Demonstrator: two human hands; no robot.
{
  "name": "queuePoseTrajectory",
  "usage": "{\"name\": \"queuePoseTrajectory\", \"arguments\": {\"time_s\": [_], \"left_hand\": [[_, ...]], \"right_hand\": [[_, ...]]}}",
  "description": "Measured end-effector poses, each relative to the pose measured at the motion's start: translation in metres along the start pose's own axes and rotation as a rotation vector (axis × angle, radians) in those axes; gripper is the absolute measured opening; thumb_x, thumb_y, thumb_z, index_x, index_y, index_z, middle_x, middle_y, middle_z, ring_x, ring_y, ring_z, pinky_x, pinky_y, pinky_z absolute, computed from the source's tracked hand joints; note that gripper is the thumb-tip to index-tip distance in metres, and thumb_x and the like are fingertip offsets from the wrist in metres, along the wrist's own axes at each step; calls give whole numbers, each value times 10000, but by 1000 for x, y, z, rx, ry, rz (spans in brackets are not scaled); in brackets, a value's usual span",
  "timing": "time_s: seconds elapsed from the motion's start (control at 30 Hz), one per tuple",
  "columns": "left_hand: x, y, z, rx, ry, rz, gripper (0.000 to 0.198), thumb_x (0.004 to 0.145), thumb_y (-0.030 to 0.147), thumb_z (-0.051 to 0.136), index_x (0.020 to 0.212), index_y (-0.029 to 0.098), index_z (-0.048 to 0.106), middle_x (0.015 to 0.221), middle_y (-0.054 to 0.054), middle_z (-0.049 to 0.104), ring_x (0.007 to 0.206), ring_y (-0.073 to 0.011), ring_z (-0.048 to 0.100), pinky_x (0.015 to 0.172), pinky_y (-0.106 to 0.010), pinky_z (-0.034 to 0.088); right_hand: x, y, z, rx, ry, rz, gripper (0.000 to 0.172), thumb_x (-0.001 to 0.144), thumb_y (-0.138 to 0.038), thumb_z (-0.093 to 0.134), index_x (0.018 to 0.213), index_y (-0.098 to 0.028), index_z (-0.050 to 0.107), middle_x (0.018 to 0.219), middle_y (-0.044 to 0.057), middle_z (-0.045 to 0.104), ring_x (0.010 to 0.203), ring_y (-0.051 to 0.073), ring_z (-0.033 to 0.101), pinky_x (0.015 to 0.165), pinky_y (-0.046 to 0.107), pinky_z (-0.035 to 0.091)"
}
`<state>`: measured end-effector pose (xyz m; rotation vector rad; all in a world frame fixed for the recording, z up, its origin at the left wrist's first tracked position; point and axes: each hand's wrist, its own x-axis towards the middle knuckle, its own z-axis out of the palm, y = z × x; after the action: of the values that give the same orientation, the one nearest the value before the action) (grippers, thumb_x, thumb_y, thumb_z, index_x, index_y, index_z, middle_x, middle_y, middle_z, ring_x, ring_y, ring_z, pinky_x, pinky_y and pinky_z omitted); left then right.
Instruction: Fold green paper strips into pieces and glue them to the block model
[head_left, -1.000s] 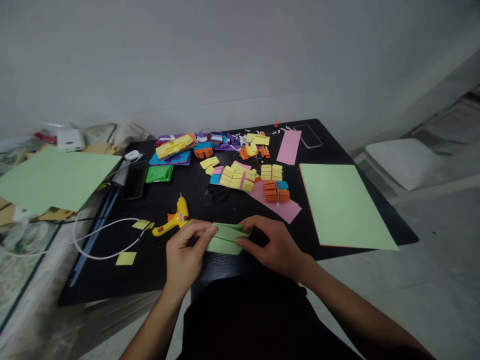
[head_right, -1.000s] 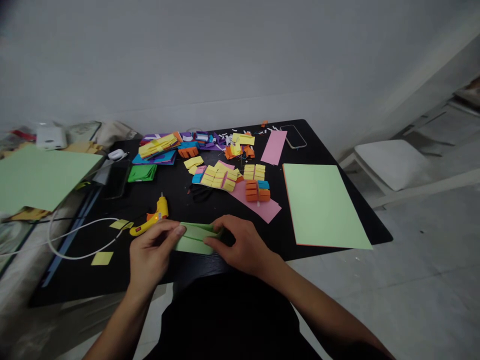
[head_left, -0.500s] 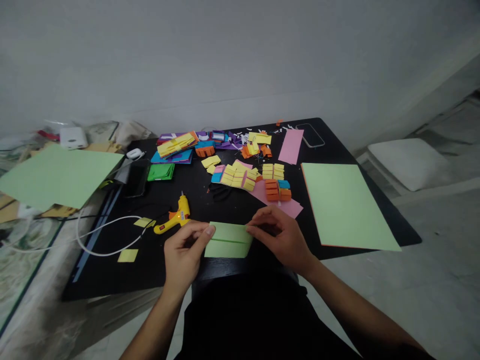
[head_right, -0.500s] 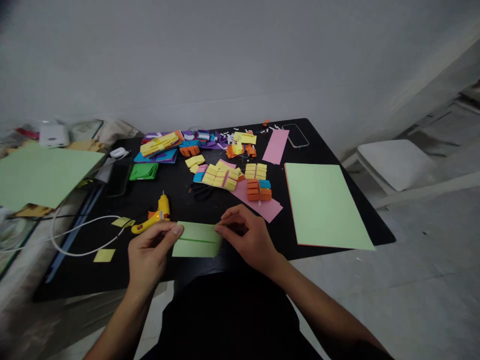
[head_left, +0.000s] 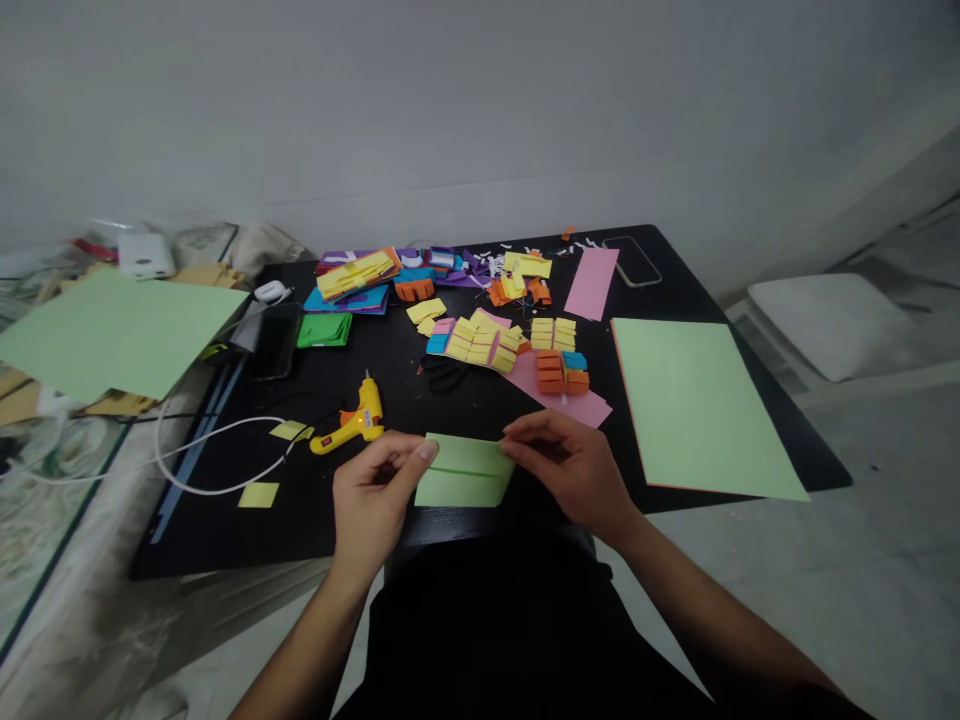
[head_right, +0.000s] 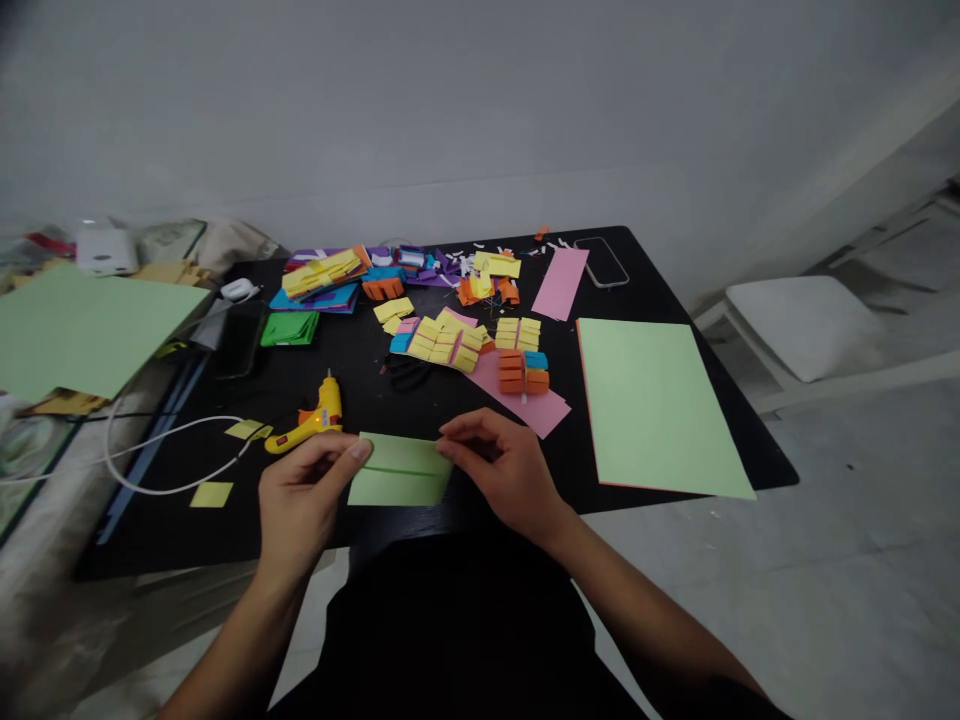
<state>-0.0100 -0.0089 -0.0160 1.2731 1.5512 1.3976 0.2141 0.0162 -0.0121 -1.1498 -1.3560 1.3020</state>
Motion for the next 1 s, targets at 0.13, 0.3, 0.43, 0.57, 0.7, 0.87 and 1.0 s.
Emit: {"name": "queuePoseTrajectory", "arguments": {"time_s": [0.13,0.3,0.43,0.57,0.7,0.87,1.0], "left_hand": [[-1,0,0,11,7,34,133,818,316,830,775,193,808,632,13,647,579,-100,529,543,-203,450],[-2,-1,-2,23,45,90,93,827,281,826,790,197,808,649,12,659,586,-105,537,547,-213,460],[-3,-2,-4,21,47,123,68,839,259,822,806,201,807,685,9,682,606,-106,562,564,-213,474],[-5,-3,-4,24,50,134,54,850,252,820,820,209,808,703,15,683,627,-102,570,582,-209,475],[-6,-4,-3,34,49,159,52,869,244,807,833,207,804,726,13,687,653,-104,583,605,-213,479],[-7,-6,-3,58,46,178,54,883,241,799,840,208,801,747,8,690,673,-112,594,623,-227,489],[-6,-4,-5,90,25,248,50,890,223,792,842,213,797,779,0,725,702,-128,645,651,-243,524]], "right_hand": [[0,0,0,17,1,3,186,851,-373,847,965,-248,769,906,30,813,858,195,793,778,322,664],[0,5,0,56,-52,47,250,833,-410,852,999,-242,773,945,43,806,874,195,776,778,323,653],[1,5,-1,67,-73,95,221,852,-438,830,921,-232,787,853,26,794,788,178,751,736,313,627],[0,1,-1,63,-39,85,218,849,-453,831,894,-241,807,853,23,803,800,183,749,749,319,614],[-1,0,0,31,-25,78,222,846,-462,828,857,-241,806,821,24,800,773,189,746,734,333,616],[-2,3,1,18,-15,36,191,877,-423,802,902,-236,767,853,28,790,789,185,748,715,313,617],[-4,5,1,-8,-14,-27,221,857,-350,829,990,-251,683,869,9,772,782,172,747,695,288,611]]}}
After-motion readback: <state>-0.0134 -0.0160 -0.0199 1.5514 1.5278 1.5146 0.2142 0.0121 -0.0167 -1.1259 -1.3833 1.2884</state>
